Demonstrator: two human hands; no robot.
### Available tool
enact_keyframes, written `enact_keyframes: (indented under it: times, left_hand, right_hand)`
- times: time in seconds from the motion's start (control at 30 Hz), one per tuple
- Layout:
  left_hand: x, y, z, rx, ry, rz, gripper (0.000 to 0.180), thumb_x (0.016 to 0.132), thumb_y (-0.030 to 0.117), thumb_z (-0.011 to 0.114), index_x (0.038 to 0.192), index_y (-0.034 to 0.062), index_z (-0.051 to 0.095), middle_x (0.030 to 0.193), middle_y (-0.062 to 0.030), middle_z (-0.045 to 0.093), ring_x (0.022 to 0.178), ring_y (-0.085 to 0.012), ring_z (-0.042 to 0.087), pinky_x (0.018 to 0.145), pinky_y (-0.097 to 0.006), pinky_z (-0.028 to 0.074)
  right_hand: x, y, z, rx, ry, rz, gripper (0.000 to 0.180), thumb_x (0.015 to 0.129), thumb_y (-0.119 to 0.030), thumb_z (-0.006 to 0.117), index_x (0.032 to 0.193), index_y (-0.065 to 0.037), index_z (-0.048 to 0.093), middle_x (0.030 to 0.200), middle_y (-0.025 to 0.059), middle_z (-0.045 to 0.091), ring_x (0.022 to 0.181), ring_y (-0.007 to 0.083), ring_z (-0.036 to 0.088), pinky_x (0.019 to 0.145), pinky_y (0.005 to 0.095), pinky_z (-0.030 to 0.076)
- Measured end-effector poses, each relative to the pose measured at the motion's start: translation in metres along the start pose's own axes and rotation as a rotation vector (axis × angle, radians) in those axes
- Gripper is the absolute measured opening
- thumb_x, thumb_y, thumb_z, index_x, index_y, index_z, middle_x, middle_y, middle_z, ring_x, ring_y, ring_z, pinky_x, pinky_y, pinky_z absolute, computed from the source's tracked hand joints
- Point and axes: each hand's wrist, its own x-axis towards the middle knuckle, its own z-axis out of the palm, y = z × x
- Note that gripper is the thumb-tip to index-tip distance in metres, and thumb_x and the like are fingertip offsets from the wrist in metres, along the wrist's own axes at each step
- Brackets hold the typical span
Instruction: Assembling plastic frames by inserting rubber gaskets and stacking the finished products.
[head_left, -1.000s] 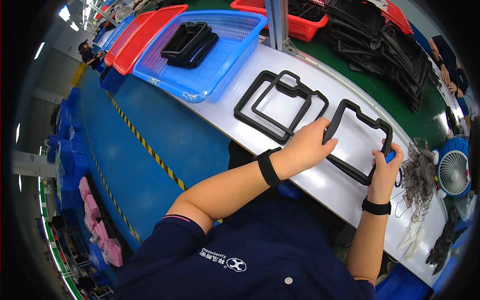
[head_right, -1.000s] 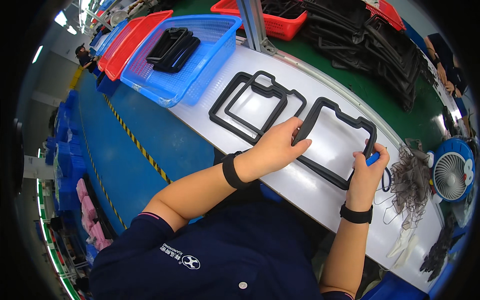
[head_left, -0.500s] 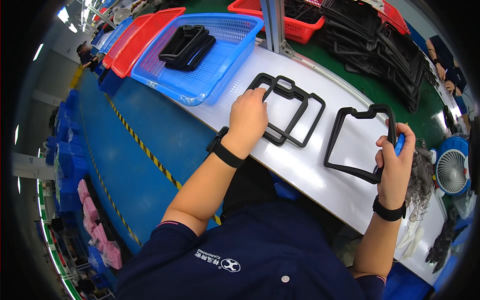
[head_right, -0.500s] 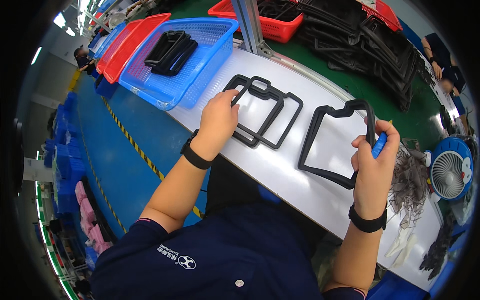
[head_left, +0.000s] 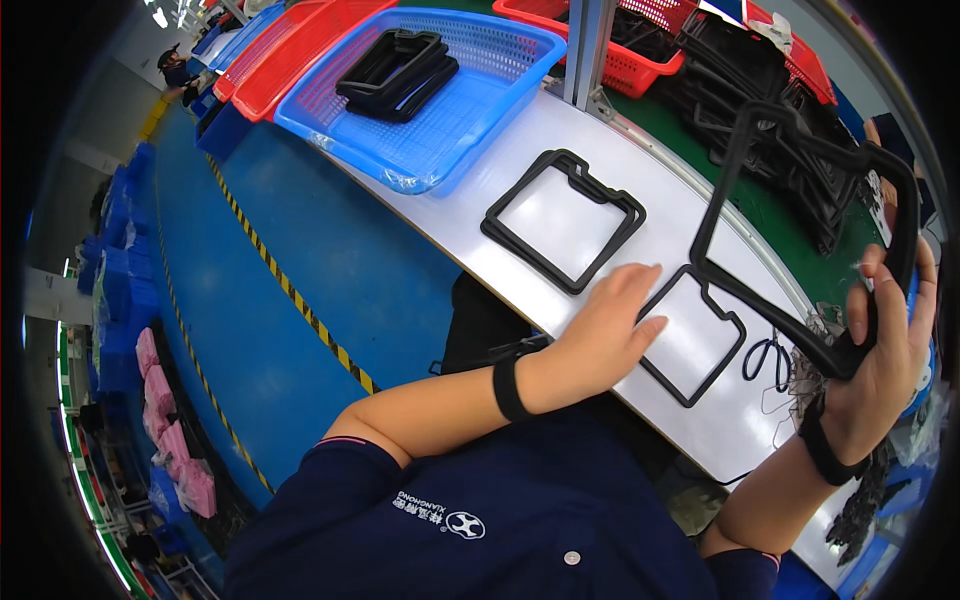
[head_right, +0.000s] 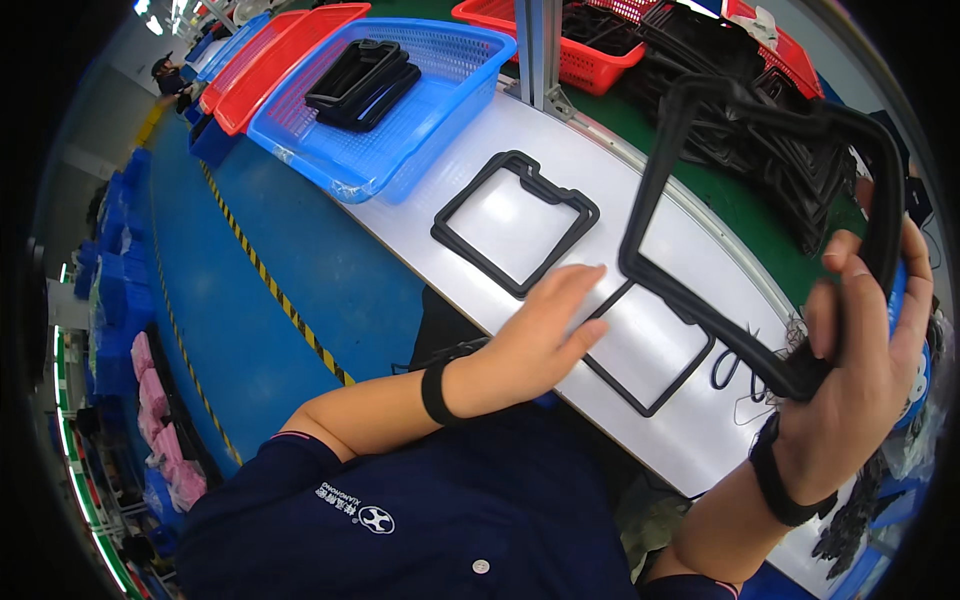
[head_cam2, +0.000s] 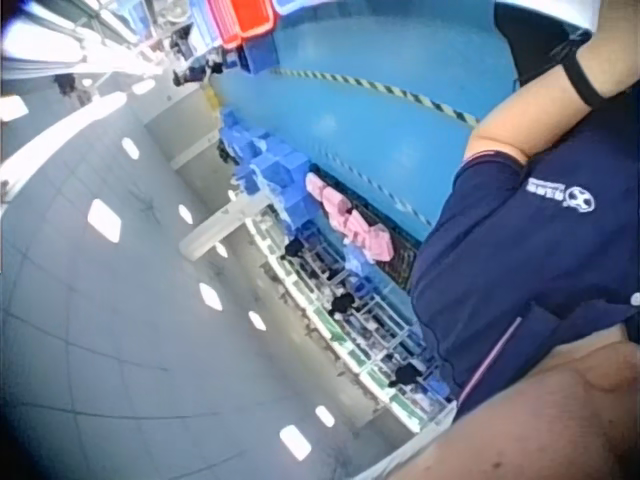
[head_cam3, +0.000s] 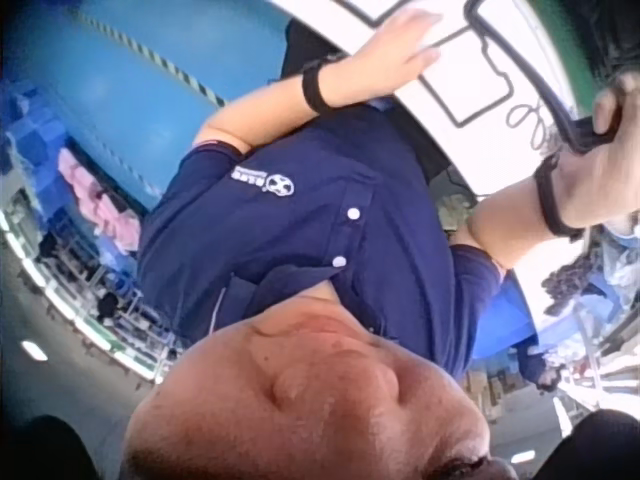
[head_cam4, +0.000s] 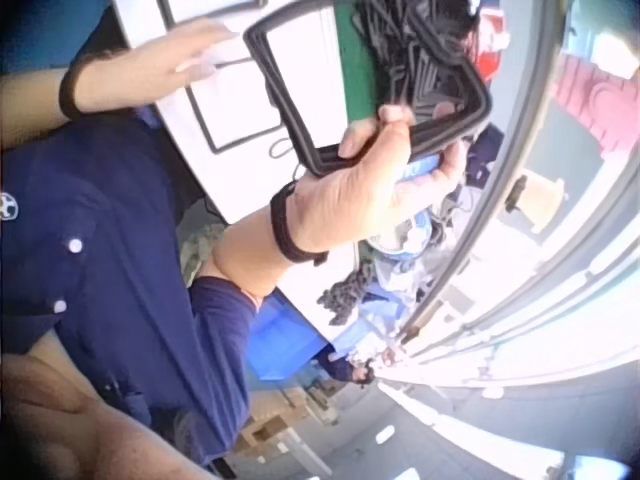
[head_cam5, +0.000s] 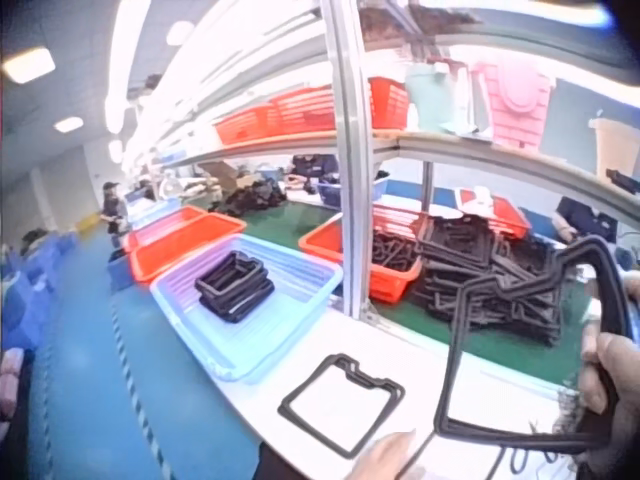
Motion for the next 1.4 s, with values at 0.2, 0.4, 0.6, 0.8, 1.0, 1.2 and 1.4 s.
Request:
enact_keyframes:
  times: [0.2,0.4,0.6,0.8,1.0,1.2,1.4]
  left_hand:
    - [0.007,-0.004,-0.079,-1.423,0.082,-0.451,0.06,0.107,0.036,0.045,0.151,-0.003,0.032,0.132,-0.0134,0.055,0.115,-0.0212,0.059,0.1,-0.036,0.049]
    - [0.021,-0.042,-0.111,-0.527,0.242,-0.371,0.042,0.097,0.015,0.062,0.135,-0.0013,0.055,0.095,0.002,0.058,0.084,-0.005,0.053,0.072,-0.023,0.045]
    - [0.037,-0.084,-0.135,0.122,0.331,-0.261,0.032,0.091,0.01,0.06,0.12,-0.0012,0.066,0.097,-0.0109,0.063,0.089,-0.0203,0.061,0.077,-0.034,0.048]
    - [0.046,-0.101,-0.13,0.373,0.287,-0.239,0.029,0.085,0.009,0.062,0.112,-0.0015,0.067,0.104,-0.0244,0.062,0.099,-0.0418,0.061,0.089,-0.048,0.05]
    - [0.048,-0.098,-0.123,0.558,0.245,-0.294,0.028,0.085,0.01,0.064,0.111,0.0003,0.067,0.101,-0.0222,0.063,0.096,-0.0409,0.061,0.085,-0.047,0.05]
    - [0.051,-0.108,-0.122,0.584,0.184,-0.309,0.019,0.085,0.008,0.063,0.101,-0.0012,0.064,0.099,-0.0224,0.063,0.094,-0.0433,0.061,0.082,-0.05,0.05]
    - [0.045,-0.092,-0.129,0.569,0.241,-0.31,0.017,0.085,0.006,0.063,0.099,-0.0022,0.064,0.097,-0.0225,0.062,0.092,-0.0438,0.061,0.081,-0.049,0.05]
  right_hand:
    - [-0.025,0.019,0.073,0.307,-0.109,0.2,0.04,0.091,0.007,0.05,0.13,0.004,0.043,0.106,0.0164,0.062,0.058,0.0051,0.045,0.051,0.0175,0.037]
    - [-0.04,0.075,0.124,0.358,-0.064,0.392,0.04,0.092,-0.002,0.06,0.127,0.003,0.041,0.118,0.0137,0.053,0.076,0.0121,0.06,0.065,0.0231,0.051]
    - [-0.058,0.14,0.156,0.316,-0.07,0.533,0.043,0.09,-0.003,0.067,0.126,0.003,0.044,0.113,0.0101,0.054,0.095,0.0157,0.057,0.092,0.0282,0.047]
    - [-0.064,0.151,0.161,0.131,-0.109,0.546,0.05,0.089,-0.009,0.069,0.129,0.005,0.042,0.117,0.0138,0.053,0.104,0.0193,0.055,0.092,0.0312,0.048]
    - [-0.075,0.18,0.159,-0.118,-0.069,0.503,0.052,0.089,-0.015,0.07,0.128,0.006,0.042,0.119,0.0156,0.053,0.106,0.0216,0.055,0.091,0.0315,0.048]
    - [-0.072,0.175,0.162,0.161,-0.057,0.594,0.054,0.088,-0.014,0.071,0.129,0.006,0.042,0.122,0.0161,0.052,0.109,0.0222,0.056,0.093,0.032,0.048]
    - [-0.069,0.16,0.165,0.181,-0.055,0.535,0.051,0.088,-0.009,0.071,0.129,0.003,0.043,0.113,0.0077,0.051,0.1,0.014,0.052,0.09,0.0266,0.045]
